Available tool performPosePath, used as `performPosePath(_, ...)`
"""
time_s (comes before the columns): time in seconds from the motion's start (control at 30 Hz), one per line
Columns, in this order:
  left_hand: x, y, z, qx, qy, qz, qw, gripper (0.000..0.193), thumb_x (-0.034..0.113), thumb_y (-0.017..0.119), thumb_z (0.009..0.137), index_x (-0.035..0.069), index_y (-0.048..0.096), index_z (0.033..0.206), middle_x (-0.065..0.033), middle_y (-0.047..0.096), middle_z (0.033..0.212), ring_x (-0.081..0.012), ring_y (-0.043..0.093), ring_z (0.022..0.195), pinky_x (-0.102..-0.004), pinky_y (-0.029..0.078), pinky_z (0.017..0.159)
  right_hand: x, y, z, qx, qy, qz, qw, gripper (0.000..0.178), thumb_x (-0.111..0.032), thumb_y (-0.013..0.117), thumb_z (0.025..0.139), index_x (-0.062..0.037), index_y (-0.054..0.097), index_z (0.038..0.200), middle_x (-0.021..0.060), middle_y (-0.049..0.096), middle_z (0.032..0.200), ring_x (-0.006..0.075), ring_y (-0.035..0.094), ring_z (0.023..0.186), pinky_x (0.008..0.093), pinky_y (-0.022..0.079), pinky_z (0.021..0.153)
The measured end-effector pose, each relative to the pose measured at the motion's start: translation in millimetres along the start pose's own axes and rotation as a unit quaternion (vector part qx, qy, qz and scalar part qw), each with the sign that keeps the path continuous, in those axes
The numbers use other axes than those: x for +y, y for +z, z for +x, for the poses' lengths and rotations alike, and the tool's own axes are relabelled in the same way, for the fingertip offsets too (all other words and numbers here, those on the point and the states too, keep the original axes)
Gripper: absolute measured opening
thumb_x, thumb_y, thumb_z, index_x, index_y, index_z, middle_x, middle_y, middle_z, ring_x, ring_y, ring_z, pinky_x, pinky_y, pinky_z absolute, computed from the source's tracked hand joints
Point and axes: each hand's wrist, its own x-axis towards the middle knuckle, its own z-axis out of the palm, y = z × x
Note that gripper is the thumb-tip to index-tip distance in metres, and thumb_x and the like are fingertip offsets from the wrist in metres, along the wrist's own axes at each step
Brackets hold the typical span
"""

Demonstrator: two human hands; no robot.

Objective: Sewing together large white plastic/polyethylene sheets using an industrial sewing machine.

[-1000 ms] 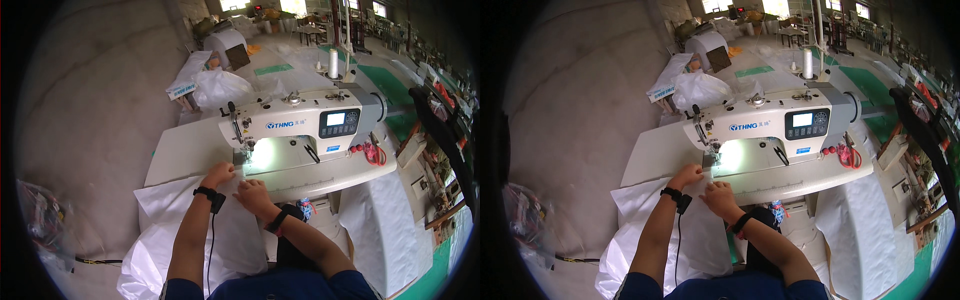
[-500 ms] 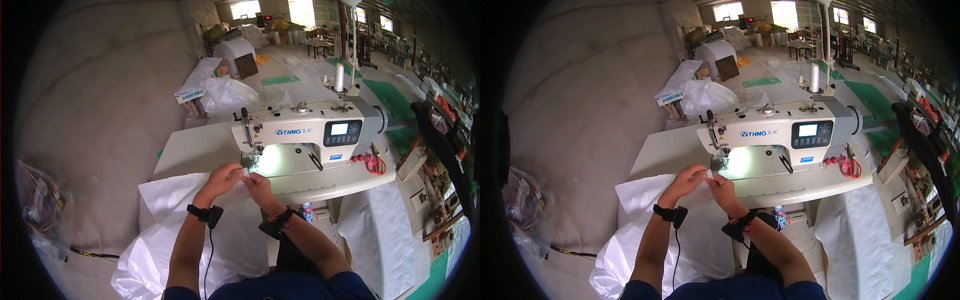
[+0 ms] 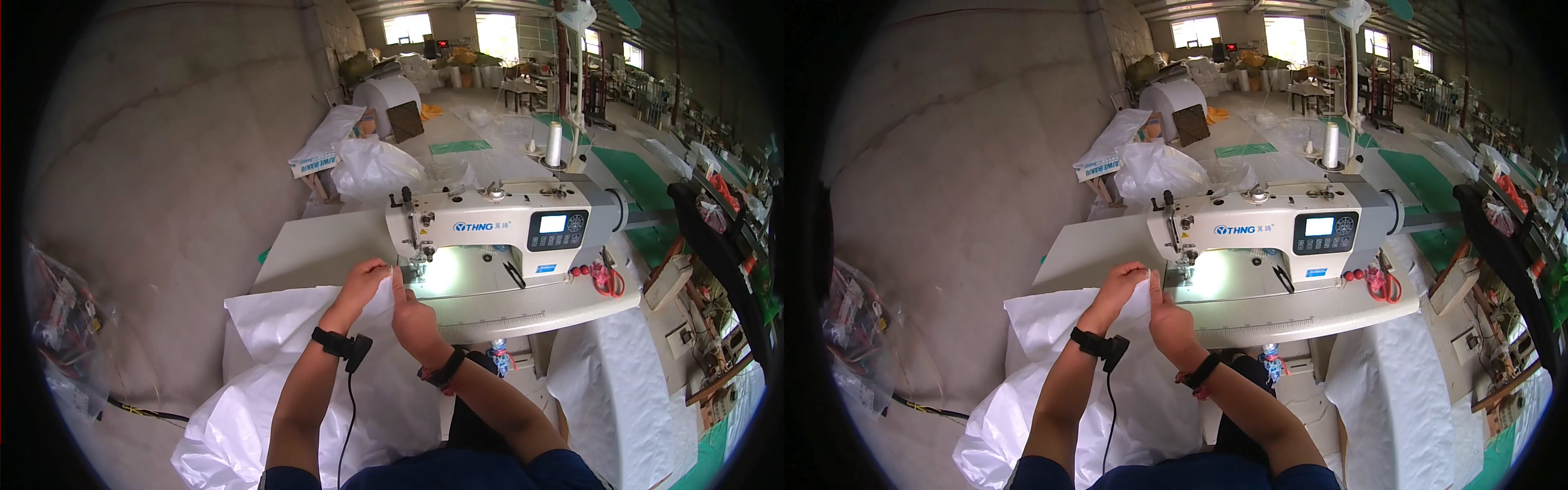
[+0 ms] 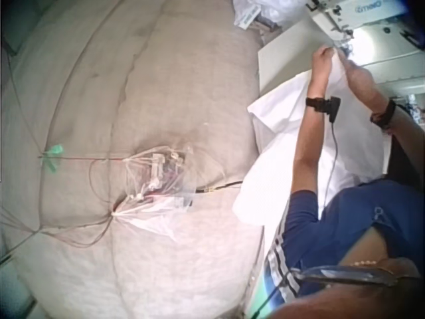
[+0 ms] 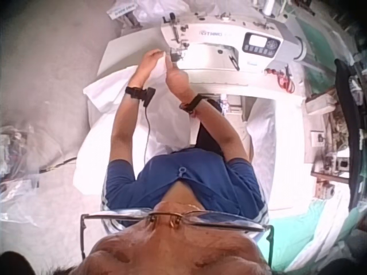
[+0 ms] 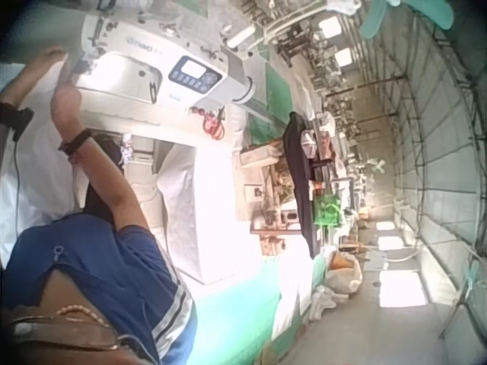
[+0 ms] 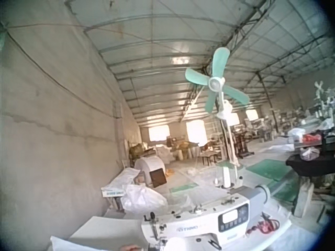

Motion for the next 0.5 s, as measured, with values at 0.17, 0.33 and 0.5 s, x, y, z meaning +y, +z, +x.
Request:
performPosePath(0.17, 21.0, 7.8, -2.9, -0.004, -0.068, 0.023, 0.997, 0.019, 0.020, 0.059, 0.087, 0.001, 0.061, 0.083, 0.0022, 0.054, 0.074, -0.0064, 0.045, 0.070, -0.0222, 0.039, 0.063, 5.1, -0.5, -4.3, -0.062, 0.018, -0.064, 0.996, 0.073, 0.000, 0.050, 0.077, -0.0011, 0.020, 0.144, 0.0167, 0.059, 0.088, 0.0308, 0.060, 0.059, 0.0400, 0.050, 0.053)
performPosePath(0.33, -13.5, -0.3, 11.3, -0.018, 0.066, 0.154, 0.986, 0.022, 0.024, 0.058, 0.087, 0.003, 0.061, 0.084, -0.0016, 0.057, 0.071, -0.0107, 0.050, 0.067, -0.0256, 0.042, 0.063, -1.0, -3.5, -16.9, -0.078, 0.121, 0.032, 0.989, 0.065, 0.000, 0.049, 0.077, -0.0051, 0.032, 0.139, 0.0202, 0.062, 0.090, 0.0322, 0.063, 0.068, 0.0371, 0.050, 0.059)
performPosePath(0.5, -23.8, 14.2, 41.1, -0.006, 0.139, 0.319, 0.937, 0.018, 0.026, 0.055, 0.086, 0.009, 0.061, 0.083, -0.0108, 0.063, 0.075, -0.0278, 0.060, 0.071, -0.0365, 0.046, 0.064, 57.4, 36.9, -94.1, -0.325, 0.282, 0.480, 0.764, 0.029, -0.009, 0.056, 0.078, 0.0006, 0.058, 0.106, 0.0093, 0.063, 0.089, 0.0193, 0.060, 0.075, 0.0318, 0.049, 0.067)
